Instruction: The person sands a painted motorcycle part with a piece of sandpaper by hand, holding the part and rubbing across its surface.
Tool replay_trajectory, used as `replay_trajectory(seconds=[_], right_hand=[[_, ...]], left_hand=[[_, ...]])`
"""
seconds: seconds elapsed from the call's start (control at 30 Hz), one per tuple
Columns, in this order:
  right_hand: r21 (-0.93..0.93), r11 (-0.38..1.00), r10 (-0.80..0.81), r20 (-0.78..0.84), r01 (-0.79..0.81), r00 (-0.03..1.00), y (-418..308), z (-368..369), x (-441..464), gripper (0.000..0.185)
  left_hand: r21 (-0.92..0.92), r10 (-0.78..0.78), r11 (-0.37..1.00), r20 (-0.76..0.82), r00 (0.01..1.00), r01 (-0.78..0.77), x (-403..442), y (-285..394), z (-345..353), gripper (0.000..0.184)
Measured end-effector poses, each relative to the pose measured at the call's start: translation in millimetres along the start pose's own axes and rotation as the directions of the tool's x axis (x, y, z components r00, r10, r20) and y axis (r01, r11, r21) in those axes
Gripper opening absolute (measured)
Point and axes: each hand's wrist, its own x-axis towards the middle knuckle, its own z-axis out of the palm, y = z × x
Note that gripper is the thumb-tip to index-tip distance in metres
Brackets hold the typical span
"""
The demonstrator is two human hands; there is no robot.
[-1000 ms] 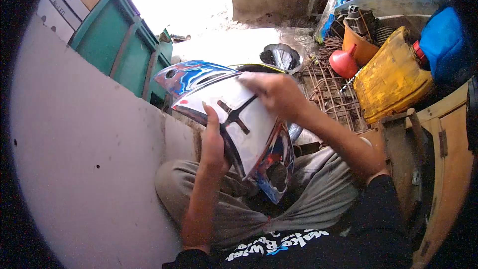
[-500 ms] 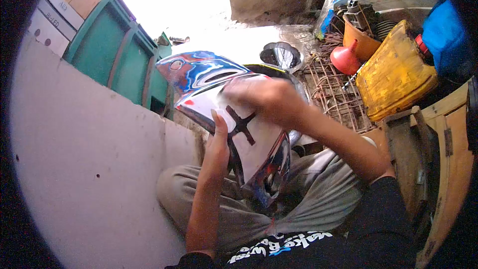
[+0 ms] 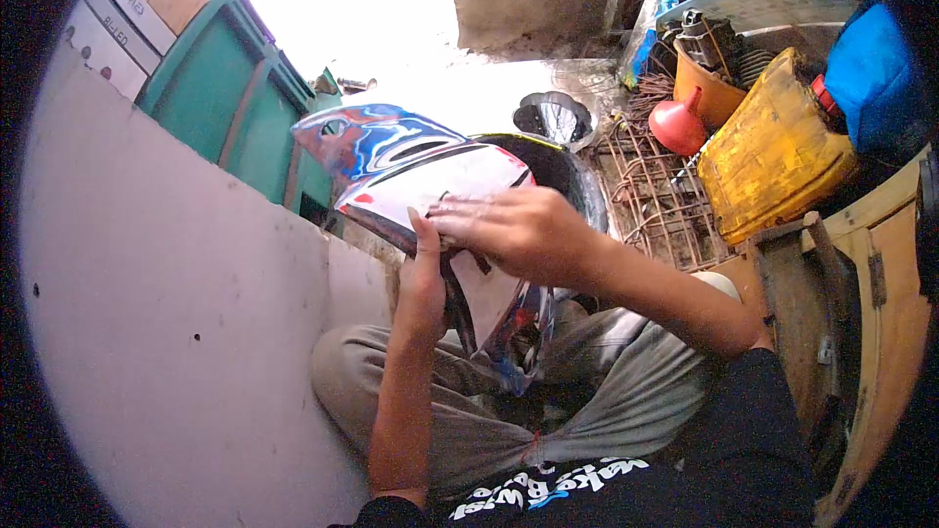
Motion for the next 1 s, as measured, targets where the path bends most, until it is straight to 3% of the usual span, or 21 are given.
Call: replay_trajectory(seconds=[0.07,0.1,0.13,0.2,0.23,0.3,0.37,0.43,0.47,0.53,0.57,0.6,0.63,0.7,0.8,0.83,0.87,0.9,0.97,1.0], right_hand=[[0.020,0.964,0.263,0.031,-0.264,0.964,29,-4,-6,0.032],[-0.018,0.912,0.410,0.087,-0.410,0.908,39,-12,-8,0.031],[-0.011,0.928,0.370,0.107,-0.371,0.923,47,-9,-13,0.032],[0.044,0.993,0.111,-0.127,-0.106,0.986,17,6,-3,0.031],[0.014,1.000,-0.014,-0.087,0.015,0.996,8,1,1,0.032],[-0.027,0.964,0.266,0.081,-0.265,0.961,31,-2,-10,0.033],[-0.101,0.850,0.527,0.202,-0.518,0.826,49,-15,-10,0.035],[-0.041,0.959,0.282,0.090,-0.280,0.955,25,-3,-8,0.034],[-0.018,0.988,0.153,0.038,-0.153,0.987,5,5,-6,0.034],[-0.065,0.998,0.003,-0.047,-0.006,0.999,-5,13,-7,0.032],[-0.165,0.970,0.200,0.132,-0.177,0.971,8,4,-6,0.031],[-0.288,0.905,0.393,0.286,-0.313,0.874,25,-9,-7,0.031],[-0.146,0.866,0.500,0.209,-0.479,0.840,38,-18,-7,0.032],[-0.143,0.953,0.284,0.123,-0.266,0.951,19,4,-12,0.033],[-0.048,0.987,-0.154,0.001,0.154,0.988,-25,14,-5,0.036],[-0.075,0.997,-0.019,0.102,0.027,0.995,-15,11,-9,0.035],[-0.113,0.989,0.118,0.197,-0.097,0.973,4,6,-14,0.035],[-0.184,0.961,0.244,0.208,-0.207,0.947,29,2,-17,0.033],[-0.152,0.957,0.265,0.118,-0.246,0.957,26,0,-16,0.028],[-0.169,0.966,0.220,0.152,-0.194,0.964,10,10,-18,0.027]], left_hand=[[0.140,-0.054,0.988,-0.067,0.996,0.063,-9,10,8,0.076],[0.100,-0.015,0.995,-0.020,1.000,0.017,-5,-4,2,0.074],[0.163,-0.022,0.986,-0.018,1.000,0.025,-2,-10,-3,0.075],[0.243,0.034,0.970,-0.029,0.999,-0.026,-7,-7,2,0.077],[0.189,0.019,0.982,-0.014,1.000,-0.016,-5,-9,1,0.077],[0.080,-0.004,0.997,0.014,1.000,0.003,0,-14,-4,0.077],[0.024,0.001,1.000,-0.018,1.000,-0.001,-1,-12,0,0.076],[0.022,0.012,1.000,-0.095,0.995,-0.010,-2,-5,5,0.075],[-0.066,0.079,0.995,0.001,0.997,-0.079,2,-5,3,0.075],[-0.163,0.033,0.986,-0.037,0.999,-0.039,2,-5,0,0.077],[-0.173,0.023,0.984,-0.062,0.998,-0.033,2,-2,4,0.078],[-0.185,0.015,0.982,-0.090,0.996,-0.031,1,1,9,0.079],[-0.161,0.024,0.986,-0.091,0.996,-0.038,2,-1,6,0.081],[-0.326,0.004,0.945,-0.059,0.998,-0.023,9,-2,0,0.081],[-0.315,0.045,0.947,-0.052,0.998,-0.059,12,-3,-15,0.079],[-0.292,0.053,0.954,-0.059,0.997,-0.068,12,-1,-16,0.078],[-0.408,0.074,0.909,-0.050,0.996,-0.088,14,-2,-10,0.077],[-0.407,0.081,0.908,-0.070,0.994,-0.103,11,2,-7,0.074],[-0.480,0.073,0.874,-0.031,0.997,-0.079,13,-1,-12,0.074],[-0.514,0.074,0.855,-0.009,0.997,-0.068,17,-3,-16,0.074]])
